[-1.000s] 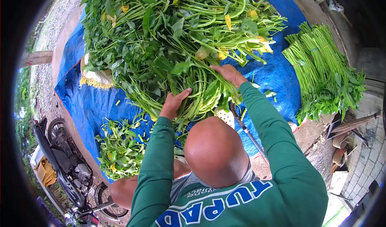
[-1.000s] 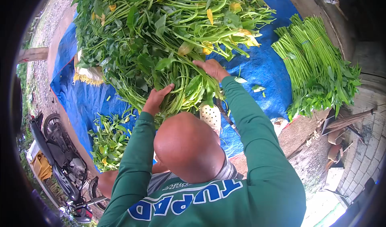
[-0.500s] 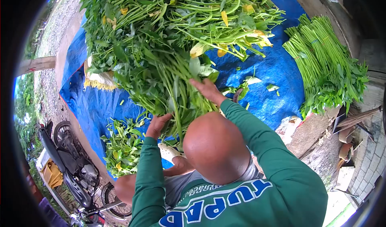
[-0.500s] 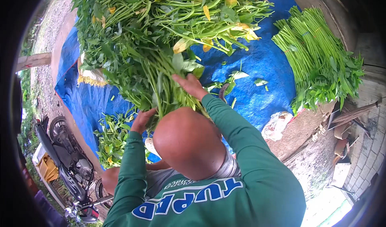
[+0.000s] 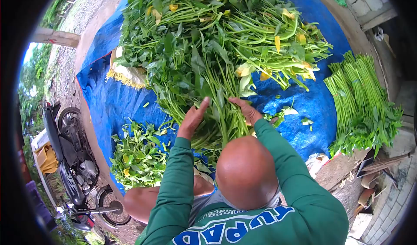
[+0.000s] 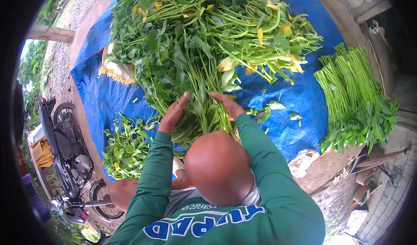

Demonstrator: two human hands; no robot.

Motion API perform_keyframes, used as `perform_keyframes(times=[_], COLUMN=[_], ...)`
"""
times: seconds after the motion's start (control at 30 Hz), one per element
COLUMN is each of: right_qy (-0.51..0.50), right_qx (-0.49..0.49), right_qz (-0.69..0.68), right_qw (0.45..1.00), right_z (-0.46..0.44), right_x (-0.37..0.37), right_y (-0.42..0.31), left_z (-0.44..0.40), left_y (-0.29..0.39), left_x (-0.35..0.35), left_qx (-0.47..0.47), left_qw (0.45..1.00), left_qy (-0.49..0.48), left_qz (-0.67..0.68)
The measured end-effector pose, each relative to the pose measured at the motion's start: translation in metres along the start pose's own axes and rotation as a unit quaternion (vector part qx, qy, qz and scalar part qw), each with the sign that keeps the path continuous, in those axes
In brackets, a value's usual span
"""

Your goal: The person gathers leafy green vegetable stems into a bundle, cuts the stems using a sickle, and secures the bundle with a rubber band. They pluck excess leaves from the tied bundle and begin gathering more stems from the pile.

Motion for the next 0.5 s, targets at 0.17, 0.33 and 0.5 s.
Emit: perform_keyframes(times=[0.17,0.33,0.5], right_qy=[-0.006,-0.069,0.036], right_qx=[0.006,-0.008,0.009], right_qz=[-0.07,-0.153,0.103], right_qw=[0.998,0.986,0.994], right_z=[-0.001,-0.017,0.024], right_x=[0.008,0.015,0.066], right_y=[0.01,0.022,-0.019], left_z=[-0.007,-0.003,0.014], left_y=[-0.001,-0.015,-0.016], left_x=[0.009,0.008,-0.003], left_qx=[0.077,0.049,0.002], left_qw=[0.996,0.998,0.992], left_qy=[0.005,-0.017,-0.076], left_qz=[-0.054,0.018,0.097])
Point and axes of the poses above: each hand's wrist, its own z-axis away from the middle knuckle, its own x-axis out of the palm, y = z × x, the point moved 8 cm from there along -z, towards the middle knuckle, and after that the axes turned 2 degrees about -z, right-handed, at the moved point
